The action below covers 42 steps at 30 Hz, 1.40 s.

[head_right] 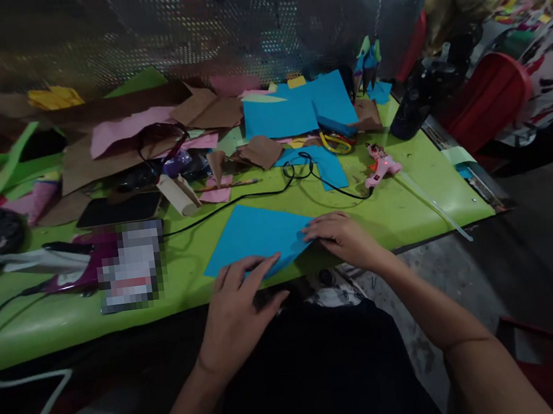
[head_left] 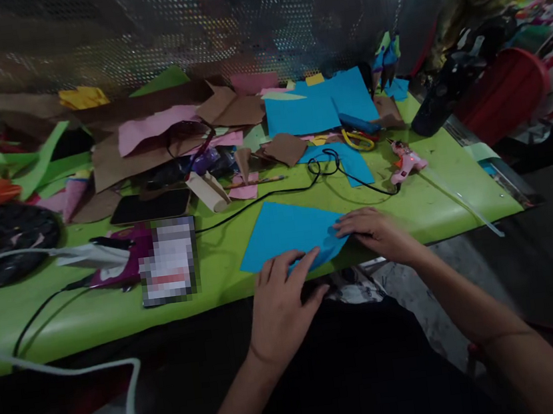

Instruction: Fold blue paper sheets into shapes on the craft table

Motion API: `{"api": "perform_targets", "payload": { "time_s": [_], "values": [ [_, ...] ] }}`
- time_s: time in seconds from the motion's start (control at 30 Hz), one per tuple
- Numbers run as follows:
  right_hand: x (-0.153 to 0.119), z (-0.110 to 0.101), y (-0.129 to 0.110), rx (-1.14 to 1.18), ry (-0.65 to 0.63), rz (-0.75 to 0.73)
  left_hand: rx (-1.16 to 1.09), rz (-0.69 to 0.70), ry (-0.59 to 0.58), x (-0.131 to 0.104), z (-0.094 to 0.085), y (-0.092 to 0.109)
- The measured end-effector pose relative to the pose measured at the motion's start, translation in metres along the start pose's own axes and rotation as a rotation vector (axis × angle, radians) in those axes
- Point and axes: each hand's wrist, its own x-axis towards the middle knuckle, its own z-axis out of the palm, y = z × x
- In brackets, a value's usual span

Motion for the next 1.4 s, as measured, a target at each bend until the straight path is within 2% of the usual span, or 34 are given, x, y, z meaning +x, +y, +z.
{"api": "perform_targets", "payload": {
  "time_s": [0.1, 0.2, 0.4, 0.57, 0.7, 0.97, 1.4],
  "values": [
    [0.004, 0.002, -0.002, 0.019, 0.025, 0.012, 0.118, 0.022, -0.004, 0.012, 0.010, -0.007],
    [0.007, 0.005, -0.004, -0.001, 0.078, 0.051, 0.149, -0.060, 0.035, 0.024, 0.015, -0.012],
    [0.004, 0.014, -0.008, -0.080, 0.190, 0.154, 0.169, -0.182, 0.048, 0.046, 0.012, -0.018],
    [-0.007, 0.020, -0.015, -0.247, 0.224, 0.061, 0.281, -0.137, 0.030, 0.053, 0.012, -0.021],
    [-0.018, 0.025, -0.020, -0.364, 0.164, -0.026, 0.350, -0.138, -0.009, 0.055, 0.011, -0.024],
    [-0.024, 0.025, -0.021, -0.349, 0.029, -0.027, 0.316, -0.176, -0.041, 0.060, 0.005, -0.029],
    [-0.022, 0.024, -0.023, -0.287, 0.008, -0.021, 0.263, -0.177, -0.086, 0.068, 0.001, -0.033]
  ]
}}
